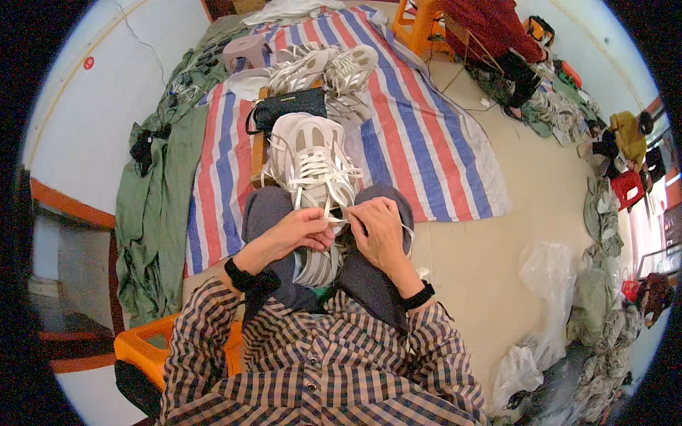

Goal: Thread laces through the eyelets of a shoe.

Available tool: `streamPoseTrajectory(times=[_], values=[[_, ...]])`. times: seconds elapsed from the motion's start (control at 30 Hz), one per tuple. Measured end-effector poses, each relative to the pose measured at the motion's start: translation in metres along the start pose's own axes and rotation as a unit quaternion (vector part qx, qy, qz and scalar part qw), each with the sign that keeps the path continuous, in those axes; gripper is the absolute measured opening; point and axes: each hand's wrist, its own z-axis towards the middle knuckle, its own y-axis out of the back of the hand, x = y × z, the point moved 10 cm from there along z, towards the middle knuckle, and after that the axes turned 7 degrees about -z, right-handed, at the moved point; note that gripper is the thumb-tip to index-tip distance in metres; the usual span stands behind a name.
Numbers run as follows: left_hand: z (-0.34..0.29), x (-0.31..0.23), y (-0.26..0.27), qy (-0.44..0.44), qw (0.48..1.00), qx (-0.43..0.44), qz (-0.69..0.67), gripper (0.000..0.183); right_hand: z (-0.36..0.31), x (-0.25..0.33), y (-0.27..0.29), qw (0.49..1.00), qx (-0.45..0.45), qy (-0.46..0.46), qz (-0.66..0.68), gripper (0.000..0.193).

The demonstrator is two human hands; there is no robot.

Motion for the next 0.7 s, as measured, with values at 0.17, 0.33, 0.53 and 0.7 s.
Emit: streamPoseTrajectory(times=[0.17,0.33,0.53,0.7], values=[[-0.026,-0.019,0.027,-0.062,0.995,-0.035,0.065,0.020,-0.001,0.000,-0.002,1.000,0.009,-0.014,0.003,0.012],[-0.045,-0.038,0.045,-0.146,0.985,-0.065,0.057,0.018,0.000,-0.001,-0.004,0.999,0.031,-0.018,0.016,0.011],[-0.041,-0.035,0.046,-0.149,0.978,-0.068,0.129,0.019,-0.051,0.049,-0.019,0.960,0.214,-0.042,0.174,0.012],[-0.036,-0.030,0.037,-0.103,0.970,-0.043,0.215,0.022,-0.091,0.086,-0.043,0.931,0.332,0.031,0.146,0.017]])
